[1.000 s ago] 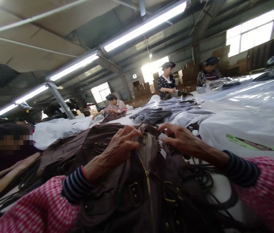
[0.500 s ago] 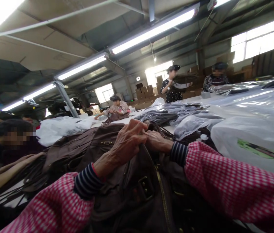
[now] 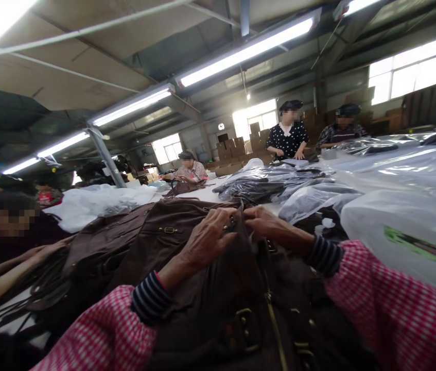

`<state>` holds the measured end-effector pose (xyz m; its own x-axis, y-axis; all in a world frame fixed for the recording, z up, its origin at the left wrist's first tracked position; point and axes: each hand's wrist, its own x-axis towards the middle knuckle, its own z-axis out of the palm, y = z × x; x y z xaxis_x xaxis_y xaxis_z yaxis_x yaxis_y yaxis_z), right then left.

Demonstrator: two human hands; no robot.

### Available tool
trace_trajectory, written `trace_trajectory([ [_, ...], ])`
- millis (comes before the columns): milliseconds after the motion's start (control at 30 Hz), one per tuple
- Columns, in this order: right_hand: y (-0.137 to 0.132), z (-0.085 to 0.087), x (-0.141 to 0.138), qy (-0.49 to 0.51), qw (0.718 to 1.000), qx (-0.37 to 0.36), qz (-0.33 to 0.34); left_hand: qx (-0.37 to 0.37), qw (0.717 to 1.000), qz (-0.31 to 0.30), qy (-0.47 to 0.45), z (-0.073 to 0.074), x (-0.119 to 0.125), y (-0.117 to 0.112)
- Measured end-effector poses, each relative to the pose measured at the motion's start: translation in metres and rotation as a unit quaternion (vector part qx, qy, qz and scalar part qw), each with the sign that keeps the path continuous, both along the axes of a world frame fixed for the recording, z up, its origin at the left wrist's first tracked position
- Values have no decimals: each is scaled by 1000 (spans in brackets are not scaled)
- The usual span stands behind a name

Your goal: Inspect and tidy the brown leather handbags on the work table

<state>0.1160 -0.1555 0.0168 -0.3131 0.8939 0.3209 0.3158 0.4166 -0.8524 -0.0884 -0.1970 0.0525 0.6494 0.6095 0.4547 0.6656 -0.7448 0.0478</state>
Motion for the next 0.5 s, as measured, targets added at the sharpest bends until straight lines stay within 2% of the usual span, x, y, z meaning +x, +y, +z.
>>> trace_trajectory([
  [100,9,-2,35,34,996,-27,-77,-51,996,5,73,-30,-7,7],
  [167,19,-7,52,41,990,-31,-132,-70,993,2,96,-35,-8,11],
  [267,36,-20,64,24,982,-17,-187,-108,991,17,73,-16,-3,23],
  [333,48,-25,62,9,979,6,-204,-116,990,81,23,4,4,39],
  [433,70,-21,50,-14,975,55,-213,-103,977,186,-32,23,19,79],
  [500,87,-14,38,-30,974,92,-206,-111,972,207,-31,25,31,111],
])
